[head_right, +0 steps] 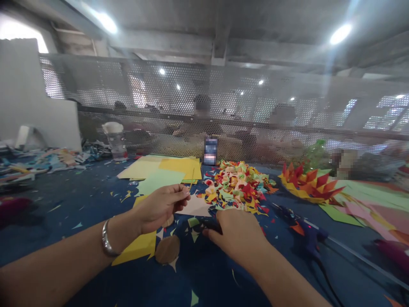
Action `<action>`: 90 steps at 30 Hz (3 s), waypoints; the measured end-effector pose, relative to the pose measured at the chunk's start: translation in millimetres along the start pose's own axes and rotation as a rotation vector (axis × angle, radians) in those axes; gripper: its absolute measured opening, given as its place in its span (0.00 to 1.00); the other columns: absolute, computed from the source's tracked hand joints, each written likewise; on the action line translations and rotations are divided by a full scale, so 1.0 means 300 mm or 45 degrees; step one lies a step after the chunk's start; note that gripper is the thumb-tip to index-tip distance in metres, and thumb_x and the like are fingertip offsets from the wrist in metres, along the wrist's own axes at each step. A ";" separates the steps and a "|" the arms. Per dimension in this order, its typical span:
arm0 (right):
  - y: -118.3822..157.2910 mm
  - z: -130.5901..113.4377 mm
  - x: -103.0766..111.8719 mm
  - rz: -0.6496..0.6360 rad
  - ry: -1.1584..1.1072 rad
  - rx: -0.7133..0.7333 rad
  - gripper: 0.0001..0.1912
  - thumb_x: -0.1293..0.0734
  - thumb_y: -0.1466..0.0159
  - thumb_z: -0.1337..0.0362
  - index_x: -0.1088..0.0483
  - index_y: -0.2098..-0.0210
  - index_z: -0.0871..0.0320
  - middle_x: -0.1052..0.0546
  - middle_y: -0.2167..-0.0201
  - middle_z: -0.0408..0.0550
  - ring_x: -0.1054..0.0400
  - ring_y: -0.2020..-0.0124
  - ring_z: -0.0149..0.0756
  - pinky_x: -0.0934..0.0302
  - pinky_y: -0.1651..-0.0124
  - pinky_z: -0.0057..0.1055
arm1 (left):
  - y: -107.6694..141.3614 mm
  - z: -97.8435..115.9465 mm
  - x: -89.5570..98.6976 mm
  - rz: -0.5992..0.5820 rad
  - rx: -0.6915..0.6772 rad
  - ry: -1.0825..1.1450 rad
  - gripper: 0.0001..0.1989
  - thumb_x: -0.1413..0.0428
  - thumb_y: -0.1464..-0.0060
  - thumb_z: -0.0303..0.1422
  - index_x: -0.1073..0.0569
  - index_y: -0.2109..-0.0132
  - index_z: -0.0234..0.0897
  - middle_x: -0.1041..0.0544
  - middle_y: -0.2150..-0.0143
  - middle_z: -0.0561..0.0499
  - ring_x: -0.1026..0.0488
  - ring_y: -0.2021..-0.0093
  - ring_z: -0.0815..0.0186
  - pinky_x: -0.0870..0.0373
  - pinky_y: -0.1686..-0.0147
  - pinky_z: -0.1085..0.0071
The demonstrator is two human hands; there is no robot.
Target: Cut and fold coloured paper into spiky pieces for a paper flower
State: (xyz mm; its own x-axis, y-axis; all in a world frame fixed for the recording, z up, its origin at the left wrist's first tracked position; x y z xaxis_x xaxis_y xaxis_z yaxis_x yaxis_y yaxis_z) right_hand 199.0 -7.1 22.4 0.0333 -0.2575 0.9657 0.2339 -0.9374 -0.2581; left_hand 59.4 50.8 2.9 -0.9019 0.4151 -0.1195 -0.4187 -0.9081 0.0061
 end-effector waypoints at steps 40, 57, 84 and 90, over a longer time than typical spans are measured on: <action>0.056 -0.110 0.157 0.567 -0.770 0.444 0.07 0.39 0.37 0.67 0.29 0.63 0.54 0.27 0.66 0.48 0.32 0.64 0.36 0.36 0.62 0.33 | 0.050 -0.010 -0.088 -0.061 0.012 0.414 0.14 0.36 0.61 0.29 0.32 0.67 0.35 0.28 0.73 0.54 0.30 0.72 0.71 0.34 0.65 0.70; -0.003 -0.024 0.027 0.171 -1.215 -0.013 0.06 0.37 0.39 0.59 0.33 0.65 0.54 0.31 0.78 0.40 0.36 0.81 0.29 0.41 0.79 0.25 | 0.056 0.022 -0.103 -0.141 -0.355 -0.123 0.15 0.43 0.55 0.29 0.41 0.62 0.39 0.28 0.75 0.56 0.29 0.74 0.67 0.35 0.72 0.71; -0.024 -0.008 -0.001 0.087 -1.526 -0.146 0.08 0.34 0.42 0.62 0.37 0.65 0.56 0.32 0.72 0.40 0.40 0.86 0.20 0.47 0.86 0.21 | 0.048 -0.008 -0.114 -0.230 -0.358 -0.249 0.21 0.42 0.57 0.26 0.41 0.56 0.38 0.28 0.72 0.55 0.28 0.70 0.65 0.34 0.71 0.70; -0.020 -0.008 0.002 0.086 -1.494 -0.154 0.08 0.34 0.42 0.61 0.37 0.65 0.56 0.33 0.77 0.38 0.40 0.86 0.21 0.47 0.85 0.21 | 0.048 -0.008 -0.113 -0.221 -0.352 -0.261 0.20 0.43 0.58 0.24 0.42 0.58 0.39 0.28 0.73 0.55 0.28 0.71 0.67 0.35 0.72 0.71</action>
State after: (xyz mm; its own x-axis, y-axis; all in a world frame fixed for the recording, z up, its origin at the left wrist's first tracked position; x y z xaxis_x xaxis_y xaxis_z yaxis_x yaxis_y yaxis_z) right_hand 195.3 -2.3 24.5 0.9293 0.0068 0.3693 0.1063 -0.9625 -0.2497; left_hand 84.2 23.6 4.6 -0.8345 0.5407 0.1062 -0.5477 -0.7926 -0.2681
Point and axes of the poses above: each hand's wrist, its own y-axis away from the middle knuckle, its own x-axis out of the back of the hand, z = x × y, the point moved 8 cm from there along -y, towards the middle knuckle
